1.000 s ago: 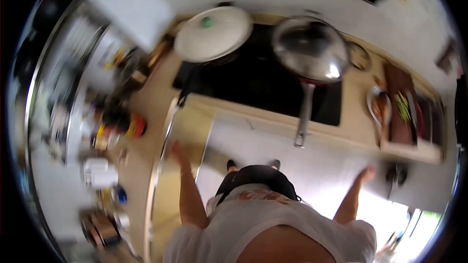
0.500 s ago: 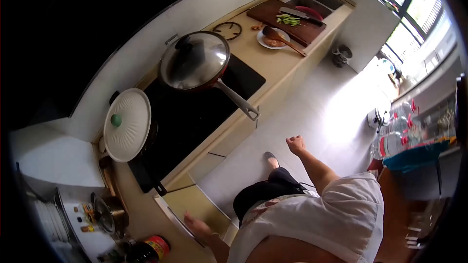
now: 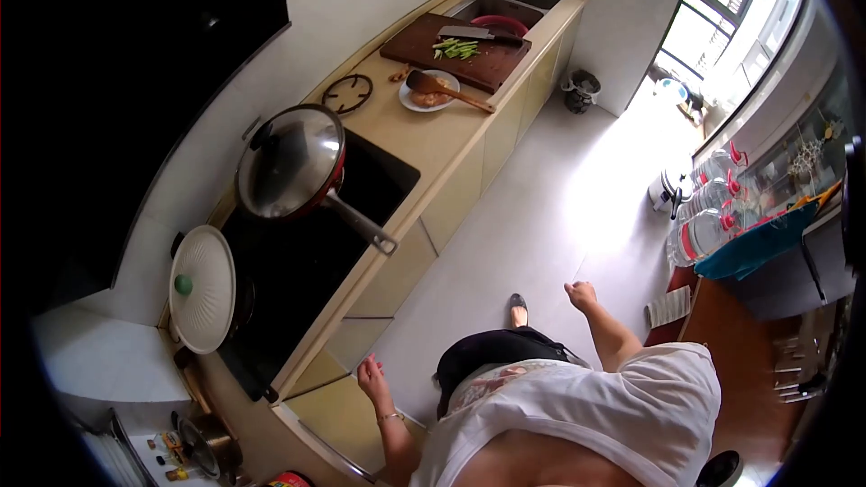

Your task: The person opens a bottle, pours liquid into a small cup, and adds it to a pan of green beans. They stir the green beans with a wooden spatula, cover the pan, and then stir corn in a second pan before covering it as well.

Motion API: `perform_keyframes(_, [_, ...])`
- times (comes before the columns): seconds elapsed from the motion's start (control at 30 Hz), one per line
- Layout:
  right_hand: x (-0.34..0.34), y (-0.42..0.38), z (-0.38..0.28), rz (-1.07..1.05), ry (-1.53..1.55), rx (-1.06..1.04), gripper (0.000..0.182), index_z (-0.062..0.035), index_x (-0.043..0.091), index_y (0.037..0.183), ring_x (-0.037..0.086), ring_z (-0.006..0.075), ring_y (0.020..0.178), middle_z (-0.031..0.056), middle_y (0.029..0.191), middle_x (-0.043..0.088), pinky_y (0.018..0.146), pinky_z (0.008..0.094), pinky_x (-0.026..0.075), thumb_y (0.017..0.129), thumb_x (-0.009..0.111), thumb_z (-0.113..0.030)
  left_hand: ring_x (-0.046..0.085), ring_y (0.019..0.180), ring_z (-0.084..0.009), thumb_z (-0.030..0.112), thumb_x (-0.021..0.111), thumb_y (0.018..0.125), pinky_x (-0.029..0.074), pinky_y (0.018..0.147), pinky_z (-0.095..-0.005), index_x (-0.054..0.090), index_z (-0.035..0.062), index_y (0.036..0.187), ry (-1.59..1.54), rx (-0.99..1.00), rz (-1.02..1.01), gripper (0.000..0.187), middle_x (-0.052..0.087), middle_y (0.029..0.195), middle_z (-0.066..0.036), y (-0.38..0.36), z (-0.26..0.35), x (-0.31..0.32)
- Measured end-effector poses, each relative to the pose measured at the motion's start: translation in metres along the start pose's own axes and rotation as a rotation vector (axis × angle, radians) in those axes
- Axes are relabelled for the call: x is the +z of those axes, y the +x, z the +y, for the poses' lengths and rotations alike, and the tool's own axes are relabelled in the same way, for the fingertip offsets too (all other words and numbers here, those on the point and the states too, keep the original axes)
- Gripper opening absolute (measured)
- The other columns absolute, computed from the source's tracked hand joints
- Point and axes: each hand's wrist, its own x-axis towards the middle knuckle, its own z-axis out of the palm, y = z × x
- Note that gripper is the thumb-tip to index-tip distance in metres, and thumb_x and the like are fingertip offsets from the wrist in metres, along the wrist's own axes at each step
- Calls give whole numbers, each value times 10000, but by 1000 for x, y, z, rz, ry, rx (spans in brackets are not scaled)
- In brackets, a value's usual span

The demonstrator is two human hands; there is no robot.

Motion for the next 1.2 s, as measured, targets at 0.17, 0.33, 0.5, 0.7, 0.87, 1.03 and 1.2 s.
perform_keyframes(0.17, [-33,42,25,-105,75,55,430,16,608,839,563,310,833,205,828,586,769,349,427,704,505,-379,529,608,-109,202,513,801,411,500,-203,572,4,875,14,-80,-30,220,572,779,-51,15,4,80])
perform_keyframes(0.33, [-49,104,28,-159,51,1,399,9,607,865,570,287,834,185,844,596,759,342,433,692,551,-346,529,583,-119,175,539,783,428,506,-211,574,-9,852,-26,-61,2,200,572,741,-63,4,-5,137])
perform_keyframes(0.5, [-58,146,-8,-176,123,-166,347,-3,616,829,585,259,775,162,797,609,703,328,453,693,570,-319,533,607,-133,151,543,775,457,515,-240,562,-15,873,59,-239,108,193,569,715,-57,-23,-23,135])
perform_keyframes(0.7, [-51,144,-59,-260,135,-277,327,-19,619,818,585,238,759,143,788,612,695,318,454,687,578,-316,497,445,-136,197,508,755,395,368,-228,532,11,768,-27,-511,292,188,533,567,-61,-65,-68,96])
perform_keyframes(0.87, [-33,116,-81,-328,10,-302,314,-53,623,843,572,243,820,129,845,607,741,320,444,689,560,-320,464,391,-136,234,454,759,358,330,-229,484,23,710,-40,-534,242,219,527,559,-75,-73,-71,79])
perform_keyframes(1.03, [-8,101,-86,-375,-113,-384,331,-72,623,859,554,270,862,132,872,599,779,345,430,696,517,-340,516,497,-144,216,454,764,395,377,-230,494,5,804,-147,-538,270,219,535,641,-86,-65,-63,70])
perform_keyframes(1.2, [-4,86,-91,-376,-99,-383,332,-71,623,857,555,273,860,133,872,599,779,347,431,686,527,-339,543,589,-148,202,459,780,420,406,-232,507,2,898,-199,-510,282,237,536,742,-84,-48,-71,54])
